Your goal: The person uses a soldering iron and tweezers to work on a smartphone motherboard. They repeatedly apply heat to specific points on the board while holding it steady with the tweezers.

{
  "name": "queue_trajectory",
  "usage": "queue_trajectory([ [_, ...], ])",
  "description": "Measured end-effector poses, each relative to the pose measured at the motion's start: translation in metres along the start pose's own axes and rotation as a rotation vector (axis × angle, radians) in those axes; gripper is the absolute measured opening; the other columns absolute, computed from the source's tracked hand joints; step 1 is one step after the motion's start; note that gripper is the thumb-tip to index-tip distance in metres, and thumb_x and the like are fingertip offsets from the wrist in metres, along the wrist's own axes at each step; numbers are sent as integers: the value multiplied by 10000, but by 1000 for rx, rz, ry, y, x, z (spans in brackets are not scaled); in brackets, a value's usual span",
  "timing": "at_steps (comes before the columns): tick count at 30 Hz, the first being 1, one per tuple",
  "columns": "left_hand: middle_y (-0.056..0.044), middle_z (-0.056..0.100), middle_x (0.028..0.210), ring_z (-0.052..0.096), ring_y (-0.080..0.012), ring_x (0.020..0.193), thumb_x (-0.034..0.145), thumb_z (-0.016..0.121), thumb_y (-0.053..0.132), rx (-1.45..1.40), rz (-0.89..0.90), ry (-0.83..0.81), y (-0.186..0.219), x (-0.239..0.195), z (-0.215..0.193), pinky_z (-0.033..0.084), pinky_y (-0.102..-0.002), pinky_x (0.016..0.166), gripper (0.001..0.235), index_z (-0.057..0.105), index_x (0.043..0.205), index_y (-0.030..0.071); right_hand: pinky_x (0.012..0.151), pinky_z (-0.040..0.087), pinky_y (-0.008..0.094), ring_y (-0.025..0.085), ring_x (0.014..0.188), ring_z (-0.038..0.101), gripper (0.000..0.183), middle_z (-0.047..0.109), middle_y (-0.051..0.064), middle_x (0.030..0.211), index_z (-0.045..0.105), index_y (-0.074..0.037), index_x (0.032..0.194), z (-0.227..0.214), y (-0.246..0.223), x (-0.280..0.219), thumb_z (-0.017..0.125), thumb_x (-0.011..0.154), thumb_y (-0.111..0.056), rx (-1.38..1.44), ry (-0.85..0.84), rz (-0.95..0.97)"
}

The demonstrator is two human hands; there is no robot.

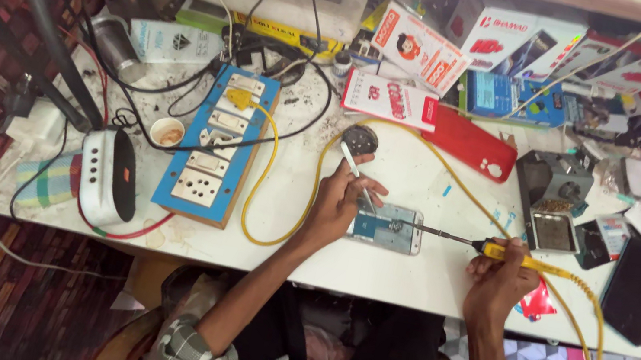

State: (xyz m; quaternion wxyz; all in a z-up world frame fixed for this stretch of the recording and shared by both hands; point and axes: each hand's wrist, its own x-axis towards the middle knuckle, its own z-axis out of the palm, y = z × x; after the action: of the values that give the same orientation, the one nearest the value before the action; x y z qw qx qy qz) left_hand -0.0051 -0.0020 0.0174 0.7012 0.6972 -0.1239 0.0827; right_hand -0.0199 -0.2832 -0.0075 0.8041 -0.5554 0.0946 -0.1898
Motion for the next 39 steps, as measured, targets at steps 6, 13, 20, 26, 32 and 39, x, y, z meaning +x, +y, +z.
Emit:
queue_trajectory([
  [6, -128, 763, 925, 730, -168, 817, 1100, 395, 103, 60, 6, 37, 5, 9, -2, 571, -301, 744, 351, 452, 1408, -55, 492, 400, 308, 134, 468, 375, 338, 468, 44, 625, 539, -13, 879, -6, 3, 3, 544, 1117, -254, 5, 40, -24],
  [13, -113, 756, 826, 682, -185, 650, 1017, 451, 17, 217, -68, 56, 5, 13, -6, 529, -312, 629, 274, 516, 1281, -23, 450, 345, 282, 137, 473, 402, 372, 416, 21, 597, 564, -45, 958, -7, 1, 2, 509, 1152, -357, 59, 80, 34],
  [20, -112, 749, 866, 693, -182, 763, 1055, 388, 16, 179, 30, 59, -1, -5, -3, 546, -322, 755, 250, 494, 1278, -26, 437, 365, 270, 158, 482, 488, 499, 504, 61, 650, 627, 3, 1098, -6, -5, -3, 473, 1138, -469, 41, 34, 72],
  [26, -108, 747, 863, 676, -175, 749, 1078, 409, 92, 114, -10, 6, 1, -2, -3, 541, -319, 747, 254, 472, 1295, -26, 548, 401, 270, 171, 639, 549, 490, 583, 94, 787, 575, -16, 1224, -11, 1, -1, 474, 1156, -491, 132, -134, 18],
  [32, -102, 753, 870, 649, -171, 732, 1078, 409, 150, 116, -34, -6, 4, -2, -6, 528, -331, 734, 312, 463, 1329, -29, 566, 426, 262, 166, 744, 595, 391, 629, 94, 852, 580, -38, 1278, -20, -4, -12, 519, 1116, -389, 113, -200, 29],
  [39, -90, 750, 881, 633, -108, 716, 1110, 404, 130, 138, 23, 16, 1, -4, -5, 514, -281, 726, 282, 481, 1332, -27, 534, 417, 270, 154, 642, 558, 295, 606, 82, 787, 597, -47, 1213, -18, -7, -23, 602, 1120, -327, 50, -104, 22],
])
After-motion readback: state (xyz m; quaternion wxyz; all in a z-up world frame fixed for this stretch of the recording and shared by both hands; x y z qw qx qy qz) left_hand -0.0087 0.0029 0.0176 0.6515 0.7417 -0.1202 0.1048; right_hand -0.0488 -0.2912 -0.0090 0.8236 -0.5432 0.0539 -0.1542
